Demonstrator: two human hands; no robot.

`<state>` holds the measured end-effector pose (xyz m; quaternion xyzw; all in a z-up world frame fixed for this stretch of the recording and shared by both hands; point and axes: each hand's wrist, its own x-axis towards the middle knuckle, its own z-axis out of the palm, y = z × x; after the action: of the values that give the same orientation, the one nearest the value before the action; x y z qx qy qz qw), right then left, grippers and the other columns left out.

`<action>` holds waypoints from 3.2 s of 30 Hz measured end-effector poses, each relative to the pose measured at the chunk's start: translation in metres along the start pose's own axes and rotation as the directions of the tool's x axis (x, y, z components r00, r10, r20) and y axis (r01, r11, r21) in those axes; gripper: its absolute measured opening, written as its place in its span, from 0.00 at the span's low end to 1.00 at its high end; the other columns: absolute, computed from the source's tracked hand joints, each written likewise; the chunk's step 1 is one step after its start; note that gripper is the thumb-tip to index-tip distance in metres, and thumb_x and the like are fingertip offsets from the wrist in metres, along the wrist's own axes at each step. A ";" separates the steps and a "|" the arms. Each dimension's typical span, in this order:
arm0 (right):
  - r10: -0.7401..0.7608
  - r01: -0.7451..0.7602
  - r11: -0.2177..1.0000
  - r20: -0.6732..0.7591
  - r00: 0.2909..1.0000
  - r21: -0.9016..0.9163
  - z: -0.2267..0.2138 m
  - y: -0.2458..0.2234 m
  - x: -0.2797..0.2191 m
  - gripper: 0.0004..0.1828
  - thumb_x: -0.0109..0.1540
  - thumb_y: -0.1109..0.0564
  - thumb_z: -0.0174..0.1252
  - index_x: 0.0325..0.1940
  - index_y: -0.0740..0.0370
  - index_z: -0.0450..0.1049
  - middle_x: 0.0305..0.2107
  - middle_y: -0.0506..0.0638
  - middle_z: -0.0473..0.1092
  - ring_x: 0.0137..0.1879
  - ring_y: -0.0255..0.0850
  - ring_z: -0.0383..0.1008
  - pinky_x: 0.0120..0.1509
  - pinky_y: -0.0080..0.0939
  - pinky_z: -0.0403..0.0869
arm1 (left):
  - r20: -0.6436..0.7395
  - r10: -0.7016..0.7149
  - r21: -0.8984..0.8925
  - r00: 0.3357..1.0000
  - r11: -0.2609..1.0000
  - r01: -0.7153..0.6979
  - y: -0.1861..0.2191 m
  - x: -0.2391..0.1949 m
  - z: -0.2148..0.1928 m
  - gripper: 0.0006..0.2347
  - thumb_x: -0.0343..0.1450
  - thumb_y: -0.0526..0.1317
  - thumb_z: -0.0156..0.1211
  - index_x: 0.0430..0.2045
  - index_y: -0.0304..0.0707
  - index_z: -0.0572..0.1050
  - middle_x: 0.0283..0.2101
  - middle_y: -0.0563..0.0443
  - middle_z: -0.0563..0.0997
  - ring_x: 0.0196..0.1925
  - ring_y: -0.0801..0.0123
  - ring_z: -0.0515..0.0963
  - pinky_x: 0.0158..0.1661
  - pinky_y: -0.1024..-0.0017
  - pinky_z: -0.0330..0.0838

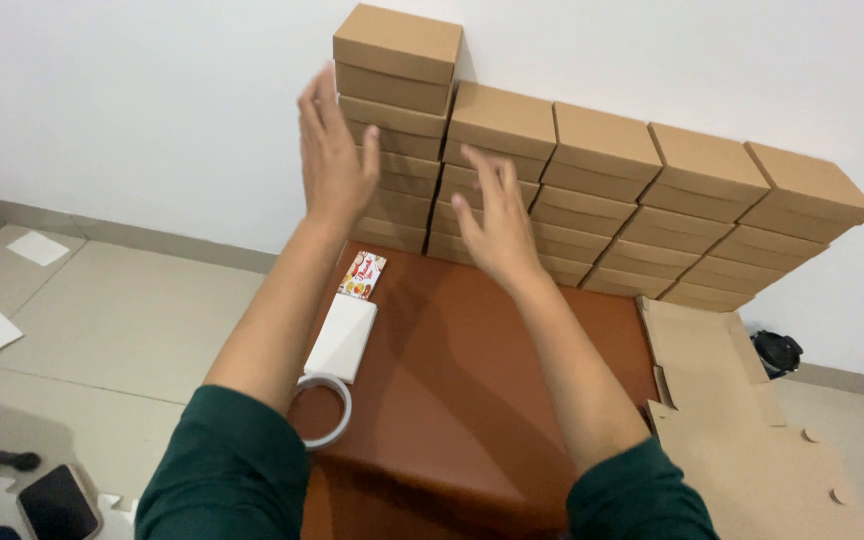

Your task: Assembling cardboard boxes by folding templates and tucking in flaps.

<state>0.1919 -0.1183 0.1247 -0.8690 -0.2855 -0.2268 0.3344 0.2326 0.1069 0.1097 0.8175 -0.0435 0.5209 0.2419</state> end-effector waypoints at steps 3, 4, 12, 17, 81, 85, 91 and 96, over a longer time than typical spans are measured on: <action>0.180 -0.194 0.981 0.305 0.935 0.016 -0.032 -0.015 -0.090 0.29 0.67 0.57 0.52 0.73 0.59 0.59 0.58 0.64 0.61 0.64 0.60 0.68 0.63 0.65 0.71 | 0.327 0.113 -0.038 0.938 0.994 -0.106 0.067 -0.049 -0.060 0.21 0.72 0.35 0.62 0.60 0.39 0.67 0.66 0.40 0.54 0.68 0.47 0.63 0.64 0.50 0.65; 0.185 -0.200 0.980 0.315 0.931 0.017 -0.039 -0.011 -0.116 0.29 0.67 0.57 0.52 0.73 0.59 0.59 0.58 0.64 0.61 0.64 0.60 0.68 0.63 0.65 0.71 | 0.335 0.105 -0.037 0.936 0.994 -0.098 0.077 -0.070 -0.070 0.21 0.72 0.35 0.62 0.60 0.39 0.67 0.66 0.40 0.54 0.68 0.47 0.63 0.64 0.50 0.65; 0.525 -0.333 0.839 0.482 0.701 -0.431 -0.082 0.048 -0.301 0.27 0.69 0.48 0.48 0.72 0.54 0.62 0.69 0.62 0.58 0.76 0.56 0.55 0.77 0.57 0.57 | 0.788 0.277 -0.214 0.550 0.960 -0.178 0.178 -0.231 -0.134 0.18 0.71 0.42 0.59 0.53 0.33 0.74 0.66 0.35 0.64 0.74 0.44 0.54 0.67 0.49 0.48; 0.429 -0.281 0.884 0.410 0.805 -0.373 -0.059 0.052 -0.347 0.29 0.73 0.49 0.36 0.79 0.58 0.51 0.74 0.65 0.46 0.80 0.56 0.41 0.80 0.60 0.38 | 0.908 0.156 -0.155 0.389 0.987 -0.035 0.213 -0.309 -0.056 0.23 0.77 0.46 0.42 0.67 0.35 0.61 0.72 0.36 0.58 0.77 0.51 0.48 0.71 0.46 0.33; 0.326 -0.307 0.809 -0.052 0.944 -0.502 -0.236 0.183 -0.463 0.07 0.64 0.58 0.61 0.46 0.52 0.80 0.40 0.47 0.80 0.49 0.42 0.81 0.58 0.45 0.74 | 0.836 0.542 -0.536 0.086 0.840 -0.085 0.397 -0.305 0.115 0.14 0.73 0.45 0.48 0.46 0.48 0.81 0.40 0.36 0.80 0.42 0.40 0.83 0.42 0.51 0.77; 0.250 -0.398 0.739 -0.326 0.912 -0.544 -0.211 0.168 -0.470 0.13 0.65 0.63 0.63 0.54 0.56 0.78 0.48 0.49 0.77 0.61 0.48 0.73 0.67 0.54 0.66 | 0.843 0.533 -0.534 0.068 0.846 -0.010 0.396 -0.281 0.094 0.15 0.75 0.45 0.45 0.49 0.48 0.79 0.43 0.34 0.81 0.46 0.38 0.83 0.46 0.49 0.76; 0.712 -0.704 0.614 -0.635 0.300 0.356 -0.169 0.209 -0.518 0.61 0.60 0.61 0.78 0.78 0.43 0.37 0.64 0.65 0.45 0.65 0.63 0.62 0.64 0.57 0.76 | 0.862 0.505 -0.504 0.044 0.845 0.178 0.389 -0.258 0.072 0.17 0.77 0.43 0.42 0.55 0.44 0.76 0.49 0.33 0.81 0.51 0.36 0.80 0.50 0.45 0.73; 0.682 -0.478 0.723 -0.625 0.380 0.499 -0.170 0.211 -0.517 0.45 0.66 0.69 0.64 0.75 0.50 0.42 0.48 0.58 0.55 0.37 0.43 0.78 0.41 0.43 0.87 | 0.828 0.503 -0.549 0.249 0.819 0.169 0.378 -0.243 0.062 0.16 0.79 0.47 0.40 0.56 0.47 0.74 0.54 0.41 0.80 0.54 0.39 0.78 0.52 0.42 0.71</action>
<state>-0.0853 -0.5468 -0.1588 -0.6777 0.1890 -0.4095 0.5809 0.0520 -0.2969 0.0089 0.8457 -0.4156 -0.0922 0.3219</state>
